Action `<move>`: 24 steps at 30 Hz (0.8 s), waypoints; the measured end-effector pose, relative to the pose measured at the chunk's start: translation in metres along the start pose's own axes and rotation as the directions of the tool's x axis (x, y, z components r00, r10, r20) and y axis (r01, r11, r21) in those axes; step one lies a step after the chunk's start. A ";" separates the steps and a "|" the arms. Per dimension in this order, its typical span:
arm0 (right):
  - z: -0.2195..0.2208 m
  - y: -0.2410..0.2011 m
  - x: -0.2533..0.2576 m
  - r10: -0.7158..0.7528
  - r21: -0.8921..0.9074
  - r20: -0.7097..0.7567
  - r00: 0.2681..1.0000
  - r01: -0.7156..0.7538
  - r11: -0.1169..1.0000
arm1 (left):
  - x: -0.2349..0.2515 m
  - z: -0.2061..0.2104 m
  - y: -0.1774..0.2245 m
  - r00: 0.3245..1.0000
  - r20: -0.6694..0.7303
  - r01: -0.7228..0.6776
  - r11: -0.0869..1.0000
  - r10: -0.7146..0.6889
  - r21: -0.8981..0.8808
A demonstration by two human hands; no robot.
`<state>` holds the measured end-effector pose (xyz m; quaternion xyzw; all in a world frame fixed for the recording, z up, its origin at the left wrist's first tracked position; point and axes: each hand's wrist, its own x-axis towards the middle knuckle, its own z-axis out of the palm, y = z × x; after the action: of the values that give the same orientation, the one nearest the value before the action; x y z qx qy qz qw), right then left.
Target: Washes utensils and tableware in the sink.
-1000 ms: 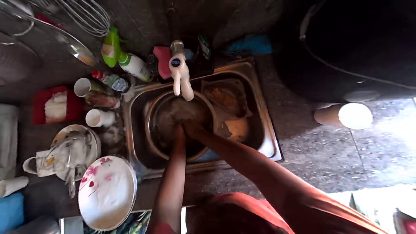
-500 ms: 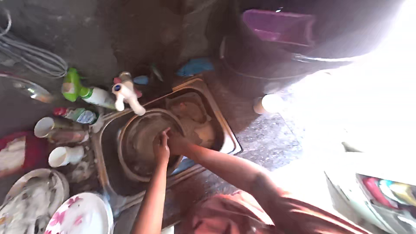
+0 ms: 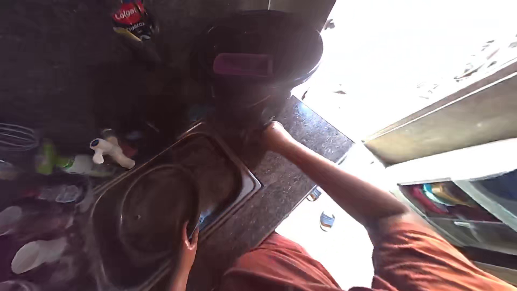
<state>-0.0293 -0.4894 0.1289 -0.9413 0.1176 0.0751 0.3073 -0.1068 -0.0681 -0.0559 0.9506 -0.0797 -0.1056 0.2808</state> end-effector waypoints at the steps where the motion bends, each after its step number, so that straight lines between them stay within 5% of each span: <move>1: -0.017 0.014 -0.001 0.026 -0.011 -0.057 0.998 -0.027 1.000 | -0.008 0.009 -0.010 1.000 -0.026 0.005 1.000 -0.005 -0.001; 6: -0.065 0.039 -0.008 0.094 -0.177 -0.031 0.995 -0.098 0.979 | -0.015 0.021 -0.008 0.993 -0.116 0.012 0.999 -0.009 0.032; 13: -0.055 0.022 -0.003 0.251 -0.149 0.111 0.962 -0.234 0.961 | -0.021 0.021 -0.006 0.986 -0.166 0.035 0.996 -0.020 0.085; 19: -0.054 0.042 -0.014 0.513 0.085 0.013 0.859 -0.512 0.855 | -0.023 0.014 0.011 0.991 -0.108 0.085 0.996 -0.080 0.041; 20: -0.037 0.076 -0.013 0.438 0.157 -0.097 0.894 -0.421 0.893 | -0.024 0.012 0.012 0.991 -0.105 0.087 0.996 -0.086 0.014; 21: 0.010 0.128 0.001 0.216 0.269 -0.466 0.858 -0.095 0.958 | -0.025 0.009 0.011 0.990 -0.101 0.100 0.995 -0.101 -0.010; 24: 0.011 0.137 0.009 0.384 0.636 -0.127 0.915 -0.222 0.739 | -0.024 -0.002 0.006 0.983 -0.054 0.168 0.976 -0.176 -0.138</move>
<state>-0.0576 -0.5915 0.0408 -0.7610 0.3258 -0.0364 0.5598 -0.1297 -0.0671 -0.0473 0.9362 0.0194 -0.1030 0.3355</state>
